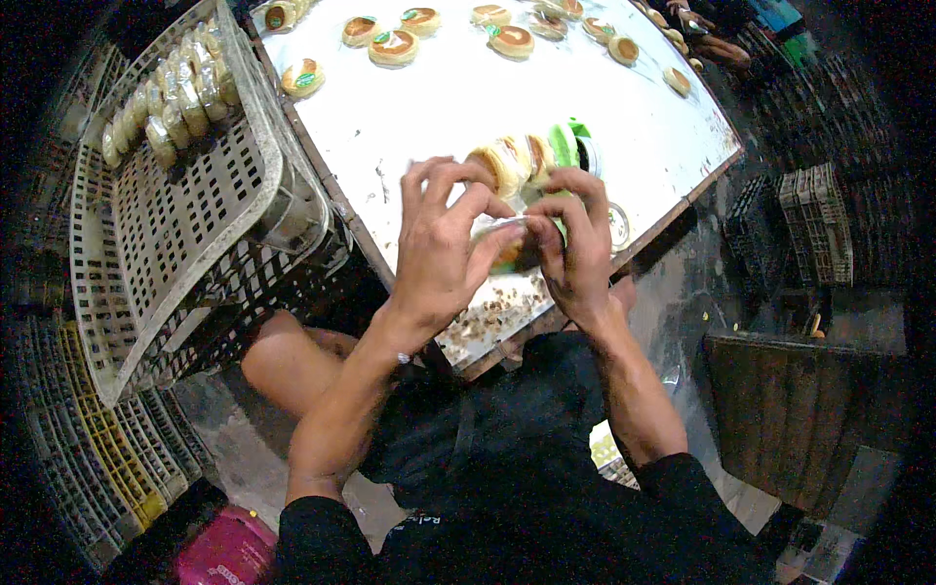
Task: The person sits on the floor and repeatedly picks up small round buns, wraps each one in clear plastic film using a green tape dispenser, and places the wrapped buns into a white plastic basket. The process is repeated continuously throughout the clip.
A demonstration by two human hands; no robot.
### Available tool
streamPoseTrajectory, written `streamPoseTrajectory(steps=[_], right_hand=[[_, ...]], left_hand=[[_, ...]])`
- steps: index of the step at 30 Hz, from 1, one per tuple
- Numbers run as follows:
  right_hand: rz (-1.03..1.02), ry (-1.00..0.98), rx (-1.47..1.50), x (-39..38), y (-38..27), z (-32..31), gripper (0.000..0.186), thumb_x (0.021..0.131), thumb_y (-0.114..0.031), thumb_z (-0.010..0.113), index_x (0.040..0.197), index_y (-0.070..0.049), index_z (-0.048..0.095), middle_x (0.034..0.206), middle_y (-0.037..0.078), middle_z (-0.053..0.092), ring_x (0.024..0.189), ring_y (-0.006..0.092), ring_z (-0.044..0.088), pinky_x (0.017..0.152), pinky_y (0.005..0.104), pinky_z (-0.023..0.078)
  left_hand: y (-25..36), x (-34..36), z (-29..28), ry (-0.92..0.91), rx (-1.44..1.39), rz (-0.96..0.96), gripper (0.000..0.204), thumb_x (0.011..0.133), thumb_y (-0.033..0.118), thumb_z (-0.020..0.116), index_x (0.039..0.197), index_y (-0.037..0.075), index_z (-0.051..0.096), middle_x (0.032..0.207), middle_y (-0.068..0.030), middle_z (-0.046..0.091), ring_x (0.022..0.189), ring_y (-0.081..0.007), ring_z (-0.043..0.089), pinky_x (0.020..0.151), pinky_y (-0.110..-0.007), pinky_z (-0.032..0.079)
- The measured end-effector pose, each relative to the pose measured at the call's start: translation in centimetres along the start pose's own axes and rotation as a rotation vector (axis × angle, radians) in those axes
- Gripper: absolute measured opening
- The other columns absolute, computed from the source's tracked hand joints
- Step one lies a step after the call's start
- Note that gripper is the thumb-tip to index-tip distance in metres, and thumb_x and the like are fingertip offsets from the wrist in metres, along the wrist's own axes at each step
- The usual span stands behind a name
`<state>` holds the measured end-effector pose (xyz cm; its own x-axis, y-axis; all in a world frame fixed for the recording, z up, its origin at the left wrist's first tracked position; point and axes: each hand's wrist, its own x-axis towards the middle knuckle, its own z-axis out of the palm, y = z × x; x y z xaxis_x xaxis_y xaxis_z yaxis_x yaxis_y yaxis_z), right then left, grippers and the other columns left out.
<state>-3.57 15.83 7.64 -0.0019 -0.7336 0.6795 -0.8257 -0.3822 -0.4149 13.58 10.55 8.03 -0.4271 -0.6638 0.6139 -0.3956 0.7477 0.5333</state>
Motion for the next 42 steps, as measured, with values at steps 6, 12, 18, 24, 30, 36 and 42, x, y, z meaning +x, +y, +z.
streamPoseTrajectory(steps=[6,12,18,24,30,36,42], right_hand=[[0.703,0.396,0.896,-1.7,-3.2,3.6,0.022,0.094,-0.007,0.062,0.115,-0.004,0.055,0.104,0.005,0.060,0.097,0.0163,0.057,0.093,0.0324,0.046],[0.729,-0.056,-0.299,-7.3,11.2,-2.5,0.043,0.092,-0.038,0.065,0.098,0.005,0.068,0.109,0.019,0.059,0.102,0.0276,0.059,0.091,0.0379,0.046],[0.859,0.062,-0.075,-6.5,11.7,-1.7,0.041,0.092,-0.033,0.064,0.081,0.007,0.068,0.089,0.017,0.062,0.086,0.0239,0.058,0.080,0.0351,0.045],[1.352,0.030,0.590,-11.9,9.9,-0.2,0.033,0.096,-0.032,0.063,0.085,-0.001,0.068,0.078,0.002,0.061,0.077,0.0109,0.052,0.075,0.0259,0.042],[0.738,0.129,0.476,-5.1,-0.6,1.7,0.021,0.096,-0.019,0.063,0.086,-0.001,0.066,0.105,0.008,0.057,0.100,0.0154,0.054,0.090,0.0295,0.042],[0.903,-0.008,0.557,-4.9,0.9,2.1,0.044,0.088,-0.020,0.070,0.125,-0.002,0.054,0.106,0.011,0.060,0.091,0.0201,0.058,0.083,0.0338,0.048],[1.201,-0.406,1.030,-1.7,2.6,2.0,0.035,0.096,-0.017,0.055,0.128,-0.008,0.048,0.120,0.007,0.054,0.103,0.0143,0.055,0.086,0.0277,0.047]], left_hand=[[0.0,-1.3,4.7,0.300,-0.881,-0.693,0.023,0.087,0.009,0.073,0.080,0.006,0.051,0.081,-0.0013,0.054,0.080,-0.0093,0.048,0.075,-0.026,0.043],[-1.3,-1.5,6.1,0.258,-0.782,-0.594,0.027,0.088,0.004,0.069,0.082,0.008,0.043,0.078,0.0003,0.050,0.075,-0.0081,0.045,0.070,-0.025,0.042],[-1.3,-1.8,6.8,0.227,-0.720,-0.629,0.027,0.090,0.002,0.066,0.083,0.010,0.042,0.080,0.0002,0.051,0.078,-0.0086,0.048,0.072,-0.026,0.044],[-0.6,-1.2,8.9,0.246,-0.810,-0.743,0.026,0.092,0.008,0.066,0.081,0.007,0.043,0.077,0.0013,0.045,0.075,-0.0090,0.042,0.071,-0.026,0.041],[-1.2,-2.7,10.2,0.237,-0.853,-0.946,0.023,0.093,0.009,0.064,0.082,0.006,0.044,0.078,0.0024,0.044,0.074,-0.0074,0.041,0.066,-0.024,0.040],[0.5,-2.0,8.2,0.124,-0.600,-0.616,0.021,0.088,0.004,0.063,0.082,0.005,0.043,0.077,0.0011,0.043,0.074,-0.0107,0.040,0.067,-0.028,0.040],[-3.0,0.9,5.2,0.370,-1.360,-0.986,0.023,0.091,0.011,0.066,0.110,0.003,0.054,0.104,-0.0103,0.064,0.095,-0.0164,0.063,0.085,-0.030,0.053]])
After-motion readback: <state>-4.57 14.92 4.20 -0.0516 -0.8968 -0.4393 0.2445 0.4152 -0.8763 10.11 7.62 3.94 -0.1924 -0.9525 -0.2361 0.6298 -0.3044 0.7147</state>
